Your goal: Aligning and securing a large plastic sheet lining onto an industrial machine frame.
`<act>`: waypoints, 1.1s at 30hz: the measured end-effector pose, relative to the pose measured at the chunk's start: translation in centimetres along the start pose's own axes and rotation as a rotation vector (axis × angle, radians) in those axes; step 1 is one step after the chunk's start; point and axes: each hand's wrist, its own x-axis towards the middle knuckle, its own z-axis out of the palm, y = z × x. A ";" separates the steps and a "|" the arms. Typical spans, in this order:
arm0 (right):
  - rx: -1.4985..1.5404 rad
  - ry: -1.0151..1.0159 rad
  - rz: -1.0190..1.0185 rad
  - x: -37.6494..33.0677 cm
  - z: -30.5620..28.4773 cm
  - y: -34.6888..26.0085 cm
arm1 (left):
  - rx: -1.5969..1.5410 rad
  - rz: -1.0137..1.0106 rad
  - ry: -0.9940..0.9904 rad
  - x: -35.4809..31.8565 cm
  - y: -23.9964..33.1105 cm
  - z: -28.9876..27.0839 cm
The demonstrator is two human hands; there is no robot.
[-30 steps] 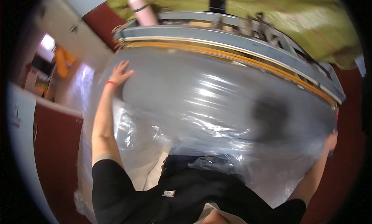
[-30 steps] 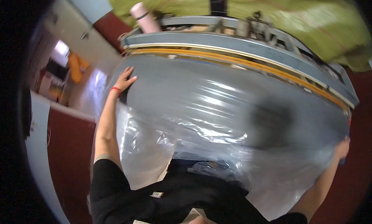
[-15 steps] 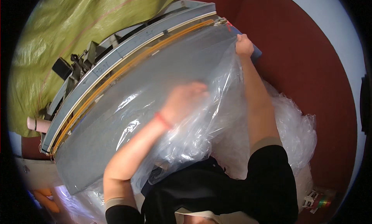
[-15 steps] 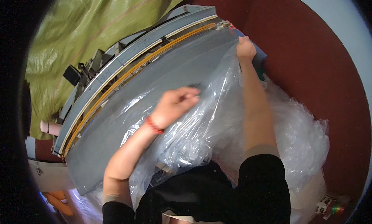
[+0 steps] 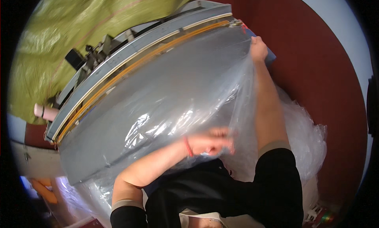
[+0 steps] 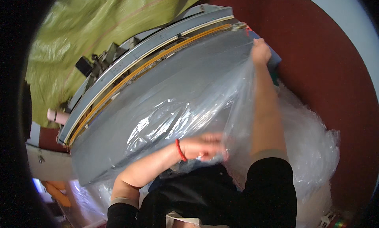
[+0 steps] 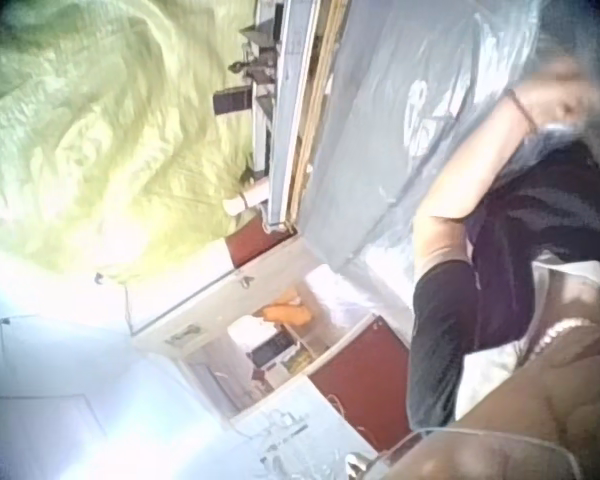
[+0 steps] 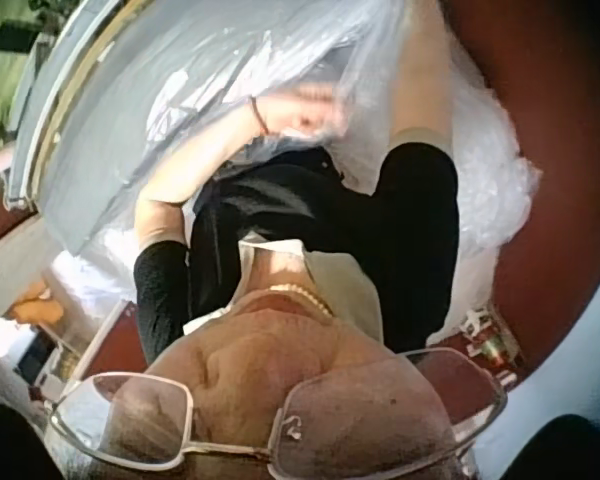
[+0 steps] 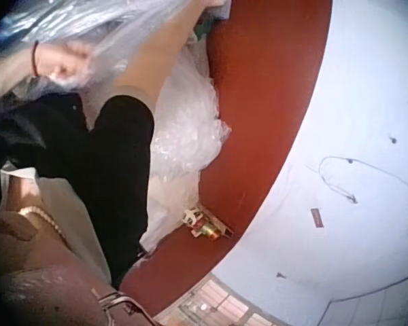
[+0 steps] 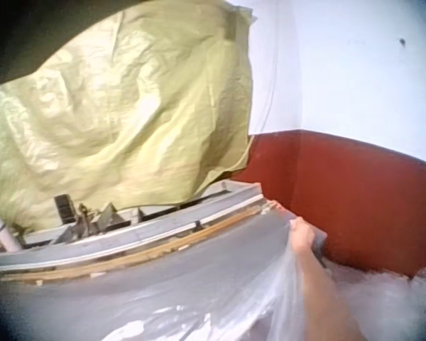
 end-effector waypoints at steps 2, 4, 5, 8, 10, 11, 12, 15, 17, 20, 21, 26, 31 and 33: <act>-0.007 0.002 -0.037 0.0 0.6 0.2 | 0.292 0.095 -0.091 -1.7 -3.7 -0.2; -0.022 -0.035 -0.060 -0.5 -0.2 -0.2 | 0.464 0.067 0.044 -6.9 -2.7 0.1; 0.018 -0.030 -0.035 -0.5 -0.7 -0.2 | 0.424 0.037 0.204 -10.0 -2.2 0.3; 0.029 0.017 -0.078 -0.5 0.1 0.0 | 0.469 -0.044 0.704 -20.8 -3.7 1.2; -0.028 -0.055 -0.079 0.1 -0.2 0.8 | 1.094 -0.074 0.903 -27.7 -7.9 1.6; -0.077 -0.047 -0.035 0.5 -0.3 1.5 | 1.282 -0.230 1.033 -30.9 -9.6 2.4; -0.040 -0.040 -0.045 0.7 0.3 2.0 | 1.327 -0.419 1.152 -34.7 -11.1 3.8; -0.146 -0.109 -0.088 1.1 0.9 2.2 | 0.839 -0.175 1.669 -45.9 -14.2 7.4; -0.126 -0.115 -0.101 1.2 1.6 2.0 | 0.946 -0.279 2.188 -53.4 -16.5 9.6; -0.190 -0.157 -0.073 1.7 1.1 2.3 | 0.524 0.273 2.323 -54.9 -13.2 11.3; -0.192 -0.157 -0.080 1.7 0.8 2.5 | 0.507 0.269 2.121 -52.1 -12.5 10.4; -0.201 -0.128 -0.125 2.2 2.2 2.9 | 0.367 0.070 1.470 -41.5 -27.7 1.6; -0.222 -0.135 -0.140 2.2 2.2 2.5 | -0.581 1.084 1.526 -28.2 -27.3 -0.8; -0.203 -0.133 -0.105 1.8 1.7 2.5 | -0.680 1.308 1.719 -30.8 -24.1 -0.6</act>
